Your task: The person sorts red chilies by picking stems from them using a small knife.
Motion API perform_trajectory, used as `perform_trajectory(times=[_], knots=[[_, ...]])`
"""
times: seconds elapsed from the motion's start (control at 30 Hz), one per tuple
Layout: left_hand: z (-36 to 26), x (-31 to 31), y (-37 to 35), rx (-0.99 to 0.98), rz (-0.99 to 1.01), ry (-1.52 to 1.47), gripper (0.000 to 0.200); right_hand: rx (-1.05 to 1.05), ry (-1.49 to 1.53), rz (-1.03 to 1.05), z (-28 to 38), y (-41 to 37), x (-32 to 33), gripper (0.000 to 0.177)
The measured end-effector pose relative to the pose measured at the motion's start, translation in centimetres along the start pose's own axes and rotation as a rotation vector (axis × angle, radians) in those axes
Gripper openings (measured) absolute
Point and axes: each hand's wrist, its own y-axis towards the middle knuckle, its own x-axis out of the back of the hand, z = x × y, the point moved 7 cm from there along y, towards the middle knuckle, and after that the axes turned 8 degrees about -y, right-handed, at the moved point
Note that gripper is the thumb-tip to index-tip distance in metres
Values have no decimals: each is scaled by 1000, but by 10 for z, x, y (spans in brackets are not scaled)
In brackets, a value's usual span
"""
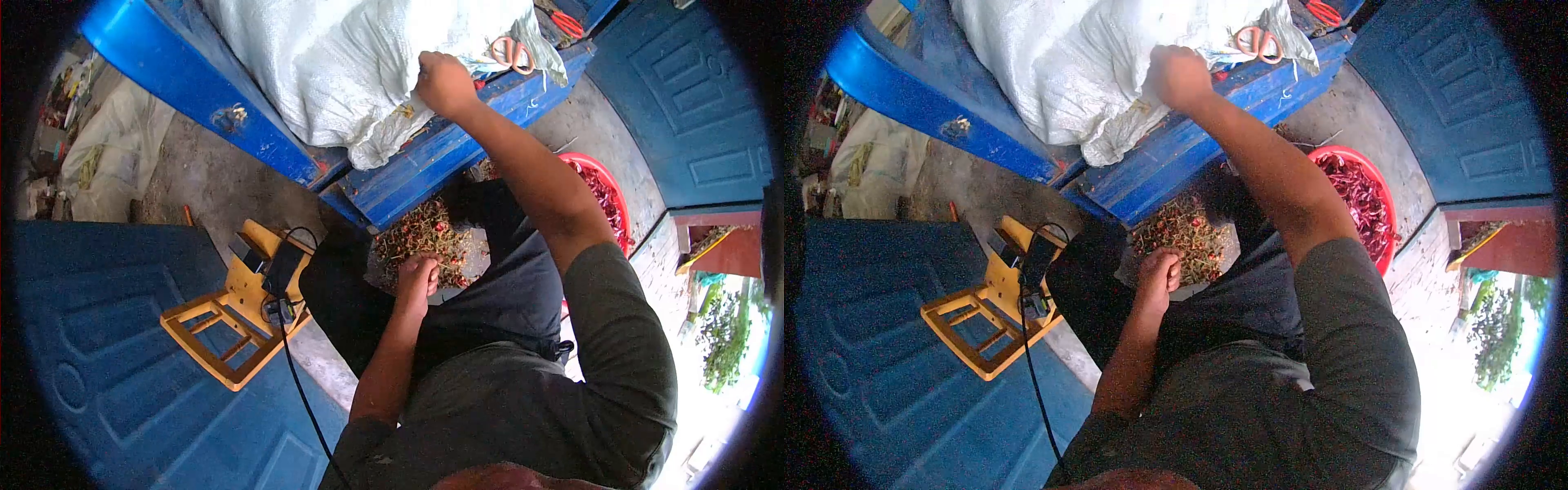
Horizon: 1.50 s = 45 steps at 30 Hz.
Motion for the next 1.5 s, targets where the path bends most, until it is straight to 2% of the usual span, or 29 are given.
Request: perform_trajectory(times=[0.07,0.13,0.27,0.33,0.37,0.43,0.5,0.53,0.57,0.63,0.67,0.7,0.73,0.8,0.87,1.0,1.1,1.2,1.27,1.33,1.4,1.43,1.5], knots=[[-3,-3,0,0,7,-3,12,53,-3,0,3,-13,16,18],[-5,-7,-2,-8,29,-8,12,40,308,-118,0,-33,43,20],[0,-7,-2,-10,49,-17,13,23,377,-97,-34,-68,55,23],[0,-7,-3,-11,47,4,14,-179,801,4,-57,-91,56,26],[-1,-7,-3,-13,41,25,15,-179,801,2,-64,-104,66,26],[2,-5,-2,-11,26,25,15,-456,1145,299,-70,-140,65,33],[1,-8,-3,-13,6,23,16,-533,1273,533,-47,-180,75,38],[0,-10,-4,0,-29,45,13,-520,1256,674,-42,-205,64,39],[-1,-12,-4,11,-64,67,12,-420,1241,766,-28,-227,61,40],[2,-8,2,9,-72,105,14,-345,1271,882,-6,-274,35,37],[6,-5,2,22,-82,144,16,-388,1334,995,7,-296,26,34],[7,-6,1,18,-84,149,16,-338,1376,1066,21,-311,20,35],[4,-11,1,-57,-70,181,18,-201,1165,1080,36,-311,33,36],[2,-12,-1,-139,-60,219,20,-130,1176,1127,56,-317,36,37],[15,4,5,-66,-83,-30,21,-55,1135,1054,62,-323,29,37],[11,15,7,-78,-45,28,24,89,1083,872,69,-317,31,35],[6,7,1,-30,-78,-60,28,161,1005,854,68,-316,26,35],[1,-3,-7,-38,-147,103,30,198,901,963,66,-315,15,37],[4,-2,-14,169,-304,334,31,185,827,944,58,-318,0,39],[26,23,13,140,-266,309,31,173,753,925,56,-318,-3,40],[34,26,21,113,-227,284,31,-60,474,981,46,-318,-6,42],[32,23,21,114,-249,289,31,-61,470,980,47,-322,-11,42],[27,12,20,112,-267,288,30,-208,377,807,38,-324,-15,35]])
